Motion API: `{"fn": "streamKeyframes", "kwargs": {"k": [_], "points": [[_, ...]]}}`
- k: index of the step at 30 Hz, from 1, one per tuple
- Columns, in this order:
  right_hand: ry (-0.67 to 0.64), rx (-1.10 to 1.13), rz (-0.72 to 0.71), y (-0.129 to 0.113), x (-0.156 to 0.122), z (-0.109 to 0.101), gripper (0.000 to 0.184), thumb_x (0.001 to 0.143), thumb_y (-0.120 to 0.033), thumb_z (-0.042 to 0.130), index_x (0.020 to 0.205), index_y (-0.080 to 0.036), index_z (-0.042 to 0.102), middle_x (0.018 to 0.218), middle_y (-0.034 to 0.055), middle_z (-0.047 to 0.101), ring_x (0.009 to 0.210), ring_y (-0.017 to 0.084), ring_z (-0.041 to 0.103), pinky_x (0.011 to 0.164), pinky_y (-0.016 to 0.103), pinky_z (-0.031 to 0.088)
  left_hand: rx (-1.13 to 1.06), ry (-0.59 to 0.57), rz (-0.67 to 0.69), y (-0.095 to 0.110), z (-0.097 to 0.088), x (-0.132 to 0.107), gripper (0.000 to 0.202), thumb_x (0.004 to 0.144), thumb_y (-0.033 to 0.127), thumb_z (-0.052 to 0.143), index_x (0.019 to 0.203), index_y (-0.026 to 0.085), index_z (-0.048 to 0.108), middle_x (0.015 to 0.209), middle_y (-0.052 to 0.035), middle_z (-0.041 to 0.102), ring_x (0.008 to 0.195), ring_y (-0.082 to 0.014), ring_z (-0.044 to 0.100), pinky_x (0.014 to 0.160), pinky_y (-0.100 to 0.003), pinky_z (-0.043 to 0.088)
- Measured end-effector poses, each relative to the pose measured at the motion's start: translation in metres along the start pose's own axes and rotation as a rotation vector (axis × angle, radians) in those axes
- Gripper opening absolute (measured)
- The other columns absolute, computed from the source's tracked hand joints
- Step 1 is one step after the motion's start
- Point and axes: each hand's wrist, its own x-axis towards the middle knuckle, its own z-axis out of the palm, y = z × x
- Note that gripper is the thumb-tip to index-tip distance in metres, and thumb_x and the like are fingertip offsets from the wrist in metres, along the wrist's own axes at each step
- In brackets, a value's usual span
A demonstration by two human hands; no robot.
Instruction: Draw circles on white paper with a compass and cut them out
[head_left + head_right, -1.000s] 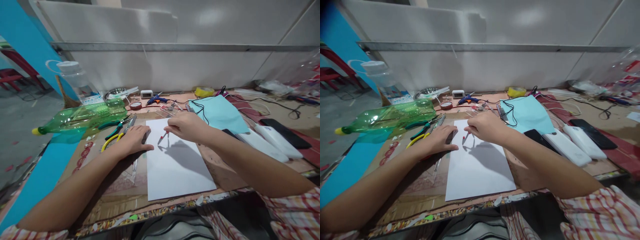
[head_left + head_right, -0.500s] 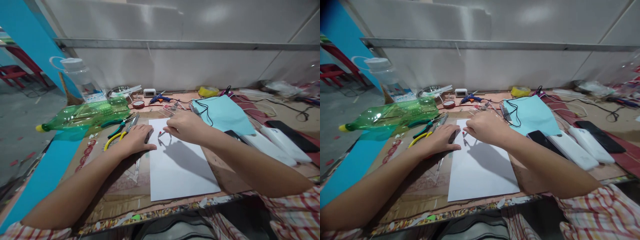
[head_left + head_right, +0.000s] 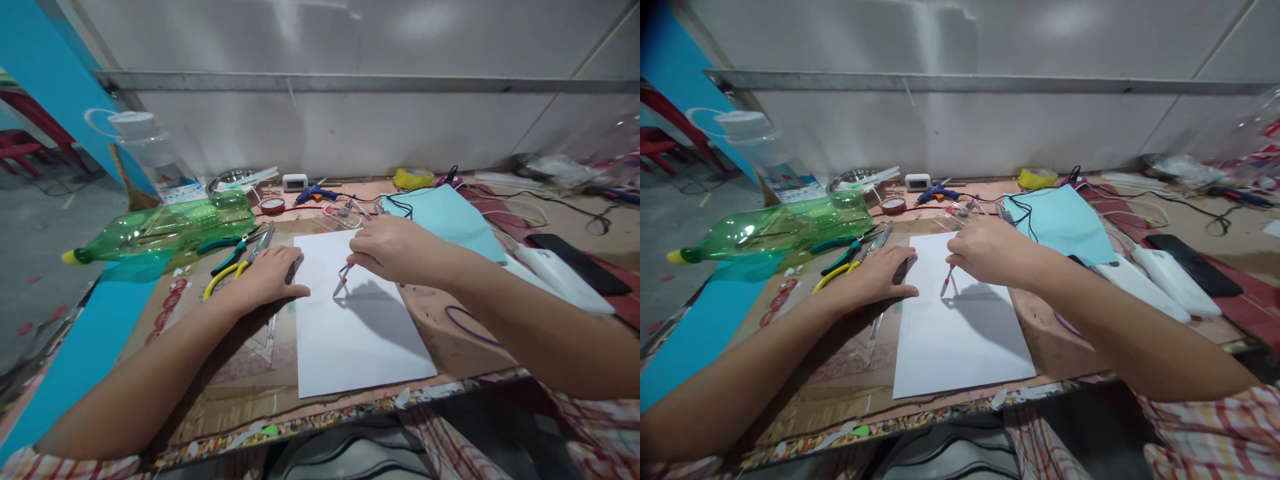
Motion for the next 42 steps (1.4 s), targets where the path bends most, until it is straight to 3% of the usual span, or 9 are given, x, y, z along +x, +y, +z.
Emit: {"fn": "streamKeyframes", "kwargs": {"k": [12, 20, 26, 33, 38, 42], "points": [[-0.123, 0.025, 0.094, 0.023, 0.002, -0.009, 0.028, 0.097, -0.018, 0.053, 0.077, -0.018, 0.074, 0.074, 0.0058, 0.073, 0.070, 0.020, 0.058, 0.063, 0.031, 0.026, -0.010, -0.018, 0.001, -0.003, 0.000, 0.001, 0.072, 0.081, 0.063, 0.071, 0.136, 0.021, 0.052, 0.151, -0.0159, 0.052, 0.139, -0.0348, 0.048, 0.114, -0.049, 0.038], [-0.192, 0.027, 0.172, 0.040, 0.013, -0.005, 0.023, 0.095, -0.022, 0.057, 0.079, -0.020, 0.073, 0.080, 0.0060, 0.076, 0.069, 0.019, 0.058, 0.056, 0.030, 0.023, -0.020, -0.019, 0.006, -0.001, -0.002, 0.000, 0.069, 0.081, 0.060, 0.073, 0.134, 0.021, 0.053, 0.151, -0.0170, 0.052, 0.138, -0.0366, 0.049, 0.112, -0.052, 0.039], [-0.190, 0.023, 0.150, 0.056, 0.028, 0.008, 0.020, 0.094, -0.028, 0.059, 0.083, -0.021, 0.074, 0.080, 0.0052, 0.075, 0.068, 0.017, 0.060, 0.061, 0.030, 0.026, -0.023, -0.015, 0.017, -0.005, 0.001, 0.001, 0.067, 0.081, 0.061, 0.073, 0.132, 0.023, 0.053, 0.151, -0.0156, 0.053, 0.137, -0.0352, 0.050, 0.112, -0.050, 0.039], [-0.248, -0.051, 0.157, 0.052, 0.048, 0.004, 0.018, 0.091, -0.025, 0.060, 0.083, -0.024, 0.076, 0.069, 0.0029, 0.071, 0.058, 0.017, 0.053, 0.058, 0.031, 0.022, -0.008, -0.024, 0.011, -0.004, 0.002, 0.002, 0.068, 0.082, 0.061, 0.072, 0.133, 0.019, 0.052, 0.151, -0.0173, 0.053, 0.137, -0.0367, 0.050, 0.112, -0.053, 0.038], [-0.217, -0.035, 0.178, 0.048, 0.058, 0.001, 0.009, 0.083, -0.024, 0.068, 0.080, -0.025, 0.076, 0.066, 0.0042, 0.071, 0.060, 0.017, 0.054, 0.058, 0.032, 0.023, -0.005, -0.024, 0.012, -0.003, 0.002, 0.002, 0.071, 0.081, 0.062, 0.072, 0.133, 0.018, 0.053, 0.152, -0.0182, 0.052, 0.140, -0.0377, 0.047, 0.114, -0.054, 0.036], [-0.179, -0.030, 0.150, 0.042, 0.061, -0.001, 0.010, 0.085, -0.026, 0.066, 0.079, -0.024, 0.074, 0.065, 0.0063, 0.069, 0.063, 0.019, 0.057, 0.058, 0.033, 0.025, -0.010, -0.013, 0.019, -0.003, 0.002, 0.000, 0.070, 0.082, 0.062, 0.071, 0.134, 0.019, 0.054, 0.152, -0.0169, 0.052, 0.141, -0.0373, 0.046, 0.115, -0.053, 0.035]]}}
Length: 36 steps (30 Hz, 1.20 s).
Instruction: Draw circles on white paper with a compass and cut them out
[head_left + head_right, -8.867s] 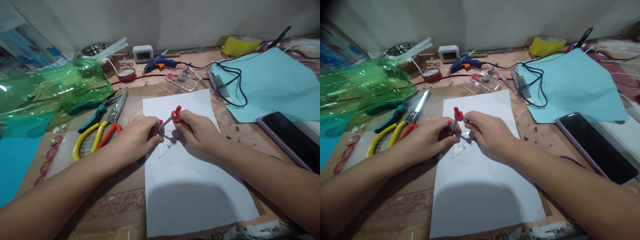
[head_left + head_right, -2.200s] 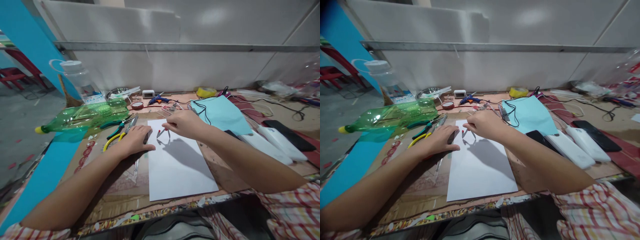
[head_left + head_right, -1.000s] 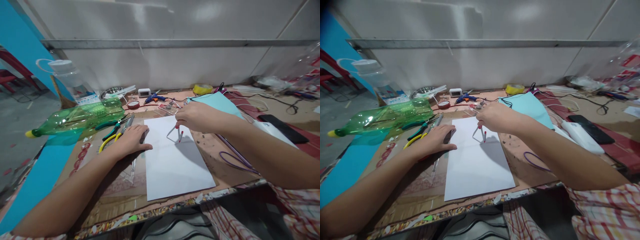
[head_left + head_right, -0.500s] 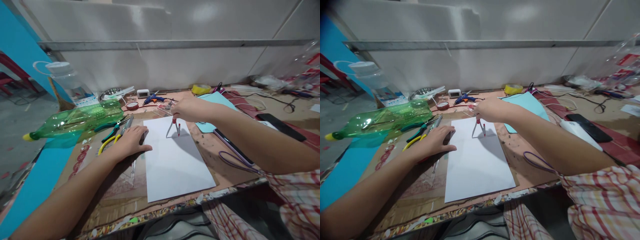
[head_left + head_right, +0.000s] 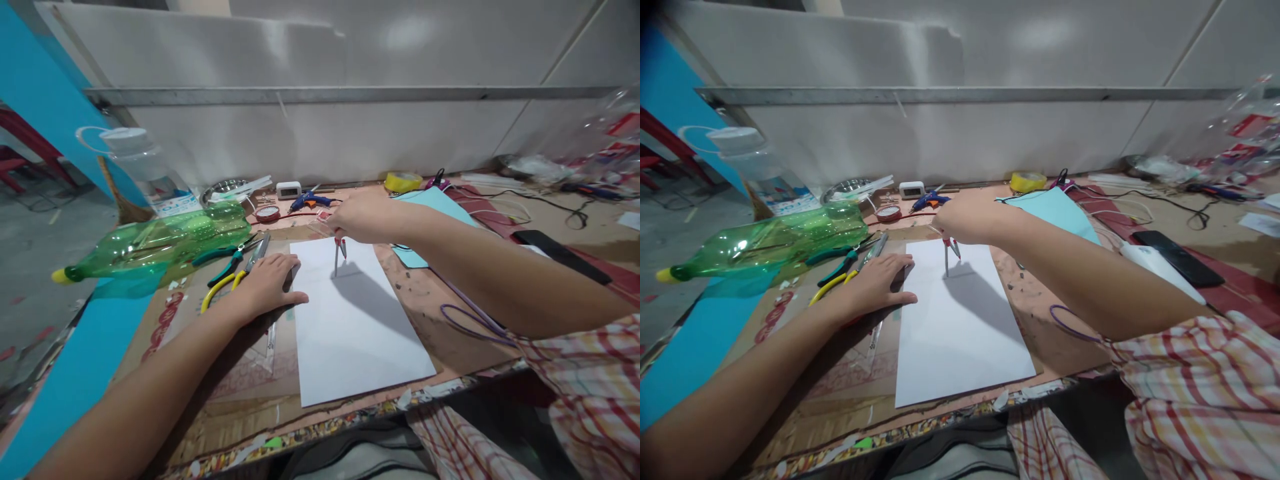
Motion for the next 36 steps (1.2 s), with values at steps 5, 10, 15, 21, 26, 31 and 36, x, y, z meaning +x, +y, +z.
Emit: {"fn": "streamKeyframes", "kwargs": {"k": [5, 10, 15, 21, 26, 31, 36], "points": [[-0.006, -0.009, -0.051, -0.009, -0.002, -0.005, 0.012, 0.086, -0.020, 0.063, 0.083, -0.025, 0.074, 0.071, 0.0055, 0.071, 0.068, 0.019, 0.059, 0.062, 0.032, 0.029, -0.008, 0.007, -0.006, 0.001, -0.001, -0.001, 0.068, 0.082, 0.062, 0.072, 0.133, 0.021, 0.054, 0.152, -0.0161, 0.052, 0.141, -0.0369, 0.045, 0.116, -0.053, 0.035], [-0.004, 0.054, -0.093, -0.013, -0.004, -0.009, 0.014, 0.085, -0.014, 0.062, 0.087, -0.023, 0.073, 0.079, 0.0050, 0.073, 0.070, 0.018, 0.058, 0.062, 0.030, 0.028, -0.009, 0.005, -0.004, 0.001, -0.001, -0.001, 0.067, 0.082, 0.062, 0.072, 0.131, 0.020, 0.054, 0.153, -0.0157, 0.052, 0.140, -0.0356, 0.046, 0.115, -0.051, 0.036], [0.050, 0.123, -0.120, -0.016, -0.012, -0.005, 0.023, 0.086, -0.008, 0.058, 0.091, -0.023, 0.075, 0.085, 0.0051, 0.076, 0.074, 0.019, 0.060, 0.063, 0.029, 0.029, -0.008, 0.007, -0.002, 0.001, -0.001, 0.000, 0.068, 0.081, 0.061, 0.072, 0.132, 0.020, 0.053, 0.153, -0.0154, 0.052, 0.140, -0.0356, 0.046, 0.114, -0.051, 0.036], [0.266, 0.346, 0.052, -0.012, -0.042, 0.011, 0.025, 0.094, -0.014, 0.052, 0.093, -0.022, 0.077, 0.093, 0.0038, 0.079, 0.085, 0.020, 0.067, 0.070, 0.028, 0.040, -0.015, 0.004, -0.012, 0.003, -0.003, -0.001, 0.066, 0.081, 0.061, 0.072, 0.130, 0.022, 0.055, 0.151, -0.0163, 0.053, 0.137, -0.0374, 0.049, 0.113, -0.054, 0.037], [0.619, 0.744, 0.393, -0.004, -0.076, 0.037, 0.019, 0.089, -0.019, 0.058, 0.096, -0.021, 0.076, 0.095, 0.0051, 0.079, 0.088, 0.022, 0.071, 0.078, 0.032, 0.052, -0.039, 0.012, -0.029, 0.001, -0.012, -0.002, 0.062, 0.086, 0.056, 0.068, 0.135, 0.022, 0.052, 0.146, -0.0125, 0.059, 0.133, -0.0329, 0.055, 0.110, -0.046, 0.042], [0.789, 1.416, 0.573, 0.006, -0.081, 0.078, 0.016, 0.078, -0.032, 0.077, 0.088, -0.021, 0.072, 0.084, 0.0042, 0.077, 0.078, 0.019, 0.072, 0.081, 0.037, 0.059, -0.013, 0.105, -0.141, -0.003, -0.020, 0.001, 0.060, 0.094, 0.047, 0.057, 0.143, 0.013, 0.046, 0.145, -0.0192, 0.058, 0.131, -0.0348, 0.056, 0.109, -0.045, 0.043], [0.787, 1.692, 0.604, 0.017, -0.076, 0.107, 0.041, 0.062, -0.048, 0.090, 0.085, -0.021, 0.069, 0.079, 0.0018, 0.074, 0.070, 0.016, 0.071, 0.077, 0.036, 0.061, -0.013, 0.114, -0.177, -0.012, -0.014, 0.020, 0.056, 0.094, 0.045, 0.057, 0.140, 0.013, 0.051, 0.139, -0.0194, 0.063, 0.125, -0.0359, 0.061, 0.104, -0.046, 0.047]]}}
